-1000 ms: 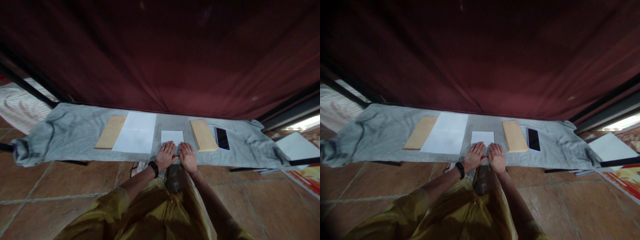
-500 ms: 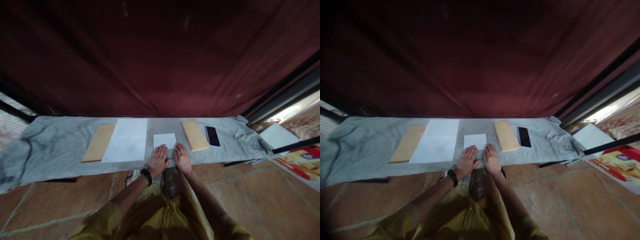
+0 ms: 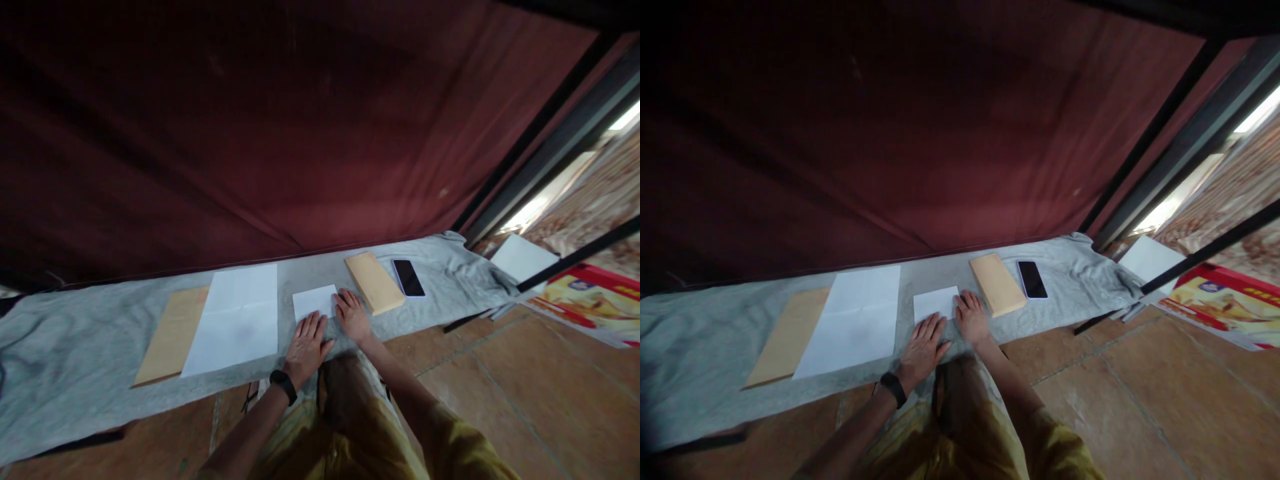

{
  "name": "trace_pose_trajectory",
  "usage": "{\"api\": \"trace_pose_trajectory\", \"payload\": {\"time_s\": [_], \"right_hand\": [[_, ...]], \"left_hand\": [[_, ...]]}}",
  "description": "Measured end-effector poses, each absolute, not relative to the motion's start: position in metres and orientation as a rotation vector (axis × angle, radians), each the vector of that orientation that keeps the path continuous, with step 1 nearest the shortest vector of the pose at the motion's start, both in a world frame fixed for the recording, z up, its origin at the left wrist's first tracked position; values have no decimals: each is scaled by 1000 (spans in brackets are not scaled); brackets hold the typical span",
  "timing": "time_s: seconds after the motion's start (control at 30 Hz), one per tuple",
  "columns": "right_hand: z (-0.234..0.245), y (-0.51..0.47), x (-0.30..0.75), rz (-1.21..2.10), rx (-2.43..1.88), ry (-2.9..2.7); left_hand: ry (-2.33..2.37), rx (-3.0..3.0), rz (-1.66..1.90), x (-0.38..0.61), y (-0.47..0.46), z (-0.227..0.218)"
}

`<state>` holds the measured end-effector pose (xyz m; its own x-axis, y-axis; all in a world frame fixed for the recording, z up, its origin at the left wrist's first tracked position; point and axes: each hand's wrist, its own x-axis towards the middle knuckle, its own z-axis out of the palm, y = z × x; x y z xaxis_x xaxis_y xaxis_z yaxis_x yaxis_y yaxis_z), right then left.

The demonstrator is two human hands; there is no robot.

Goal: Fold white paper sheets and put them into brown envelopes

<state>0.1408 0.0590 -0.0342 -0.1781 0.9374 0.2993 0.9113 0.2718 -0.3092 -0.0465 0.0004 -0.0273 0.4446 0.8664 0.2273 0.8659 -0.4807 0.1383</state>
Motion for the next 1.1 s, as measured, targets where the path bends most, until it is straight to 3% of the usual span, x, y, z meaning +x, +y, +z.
{"api": "trace_pose_trajectory", "payload": {"time_s": [0.33, 0.73, 1.1], "right_hand": [[-36, 85, 134, 64, -1670, -2070], [-51, 19, 158, 187, -1375, -2122], [-45, 39, 133, 211, -1707, -1668]], "left_hand": [[1611, 2672, 424, -46, -1, -28], [1599, 2657, 466, -46, -1, -32], [1607, 2690, 497, -45, -2, -28]]}}
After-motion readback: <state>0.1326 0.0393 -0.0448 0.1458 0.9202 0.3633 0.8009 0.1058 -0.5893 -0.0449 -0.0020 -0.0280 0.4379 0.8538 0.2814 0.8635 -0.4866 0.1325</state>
